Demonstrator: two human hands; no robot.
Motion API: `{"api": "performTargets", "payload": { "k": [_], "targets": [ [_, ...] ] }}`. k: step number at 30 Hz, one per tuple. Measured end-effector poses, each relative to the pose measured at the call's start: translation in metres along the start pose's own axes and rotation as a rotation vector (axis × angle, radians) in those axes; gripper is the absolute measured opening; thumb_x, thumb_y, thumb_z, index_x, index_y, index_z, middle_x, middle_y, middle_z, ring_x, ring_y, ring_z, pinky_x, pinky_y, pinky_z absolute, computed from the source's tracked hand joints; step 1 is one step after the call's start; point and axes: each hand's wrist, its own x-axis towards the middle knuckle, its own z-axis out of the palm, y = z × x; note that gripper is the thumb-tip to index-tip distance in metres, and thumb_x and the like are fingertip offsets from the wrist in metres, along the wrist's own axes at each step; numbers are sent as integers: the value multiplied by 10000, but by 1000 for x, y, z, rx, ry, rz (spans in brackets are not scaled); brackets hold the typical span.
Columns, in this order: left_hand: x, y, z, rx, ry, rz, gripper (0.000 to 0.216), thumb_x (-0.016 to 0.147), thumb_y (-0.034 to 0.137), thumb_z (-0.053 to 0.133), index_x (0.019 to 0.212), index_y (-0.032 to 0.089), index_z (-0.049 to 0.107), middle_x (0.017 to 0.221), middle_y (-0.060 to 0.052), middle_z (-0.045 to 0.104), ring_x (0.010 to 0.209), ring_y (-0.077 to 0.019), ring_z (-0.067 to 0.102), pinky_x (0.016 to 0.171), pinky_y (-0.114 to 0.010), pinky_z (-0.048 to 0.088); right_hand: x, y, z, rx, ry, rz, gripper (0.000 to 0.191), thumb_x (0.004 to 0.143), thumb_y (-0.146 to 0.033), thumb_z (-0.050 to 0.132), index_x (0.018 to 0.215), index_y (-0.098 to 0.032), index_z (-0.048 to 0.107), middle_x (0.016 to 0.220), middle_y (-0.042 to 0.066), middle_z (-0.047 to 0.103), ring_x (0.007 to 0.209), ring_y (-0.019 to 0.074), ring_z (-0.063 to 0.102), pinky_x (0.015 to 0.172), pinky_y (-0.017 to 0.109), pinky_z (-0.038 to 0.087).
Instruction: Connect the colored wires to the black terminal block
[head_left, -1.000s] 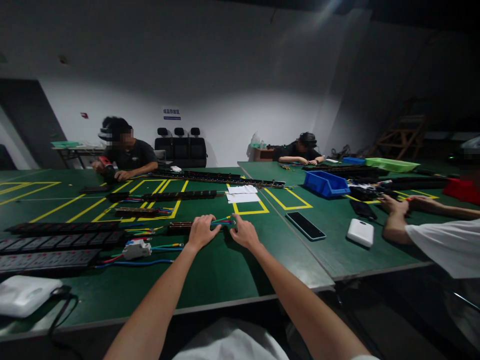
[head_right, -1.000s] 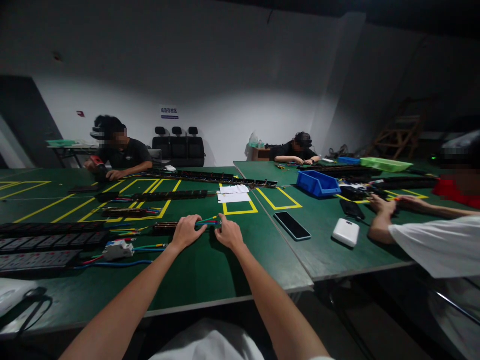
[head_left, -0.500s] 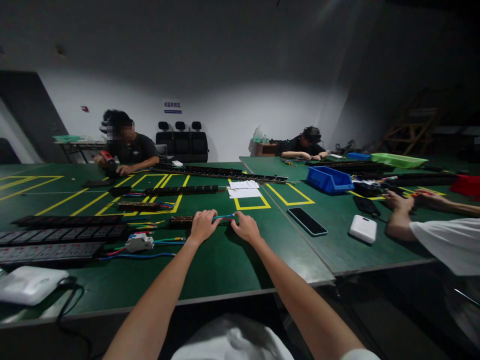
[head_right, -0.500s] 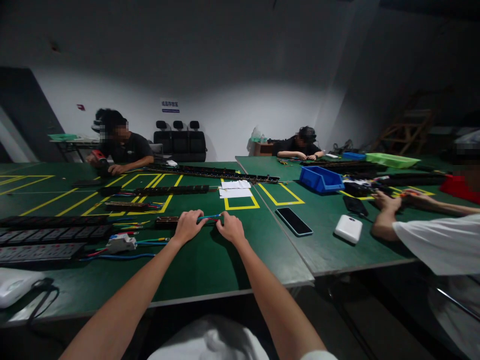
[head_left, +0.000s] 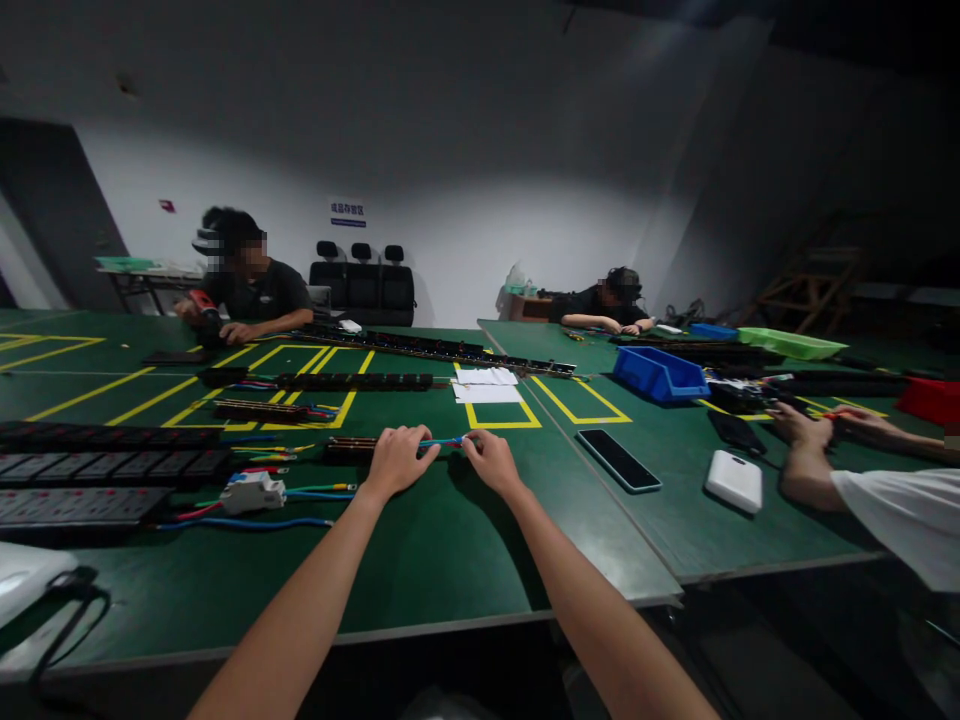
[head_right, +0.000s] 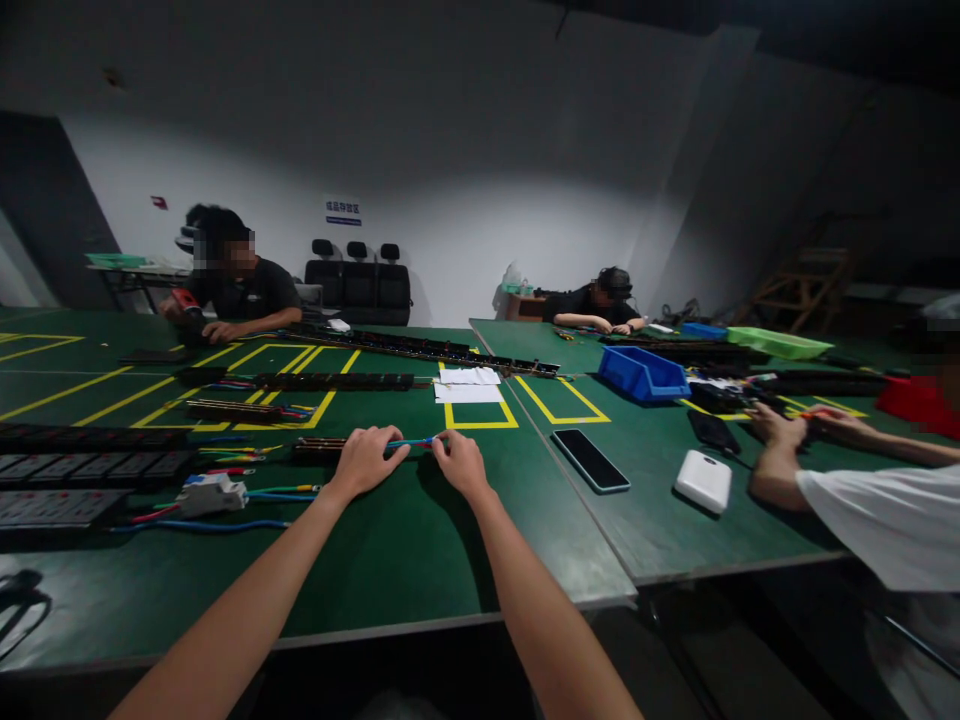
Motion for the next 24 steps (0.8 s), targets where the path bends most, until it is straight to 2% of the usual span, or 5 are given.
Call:
{"api": "performTargets", "payload": {
  "k": [4,14,19,24],
  "targets": [
    [1,-1,0,-13,-8,-1,329,985,463,417,934,232,645,885,-46,703,862,-237,627,818,-386,388,1,3,2,27,16,-7,345,949,-455,496,829,-190,682,576,-11,583,494,134,478,508,252,262],
    [2,0,3,8,-4,-4,356,1011,447,374,915,231,641,867,-40,700,846,-228,614,818,-385,354,3,5,2,8,20,-9,485,982,-489,431,637,-194,602,582,13,586,538,137,495,528,252,252],
    [2,1,4,19,-19,10,366,1026,443,355,954,232,645,897,-42,705,863,-227,614,804,-374,342,4,6,1,5,57,28,453,982,-442,419,665,-195,629,625,23,620,587,149,534,555,252,266],
    [2,1,4,29,-32,2,380,1032,431,337,953,229,649,893,-43,706,846,-220,612,806,-375,343,4,3,-1,26,38,59,422,969,-378,423,666,-195,654,641,29,641,625,161,562,568,246,283]
  ]
}}
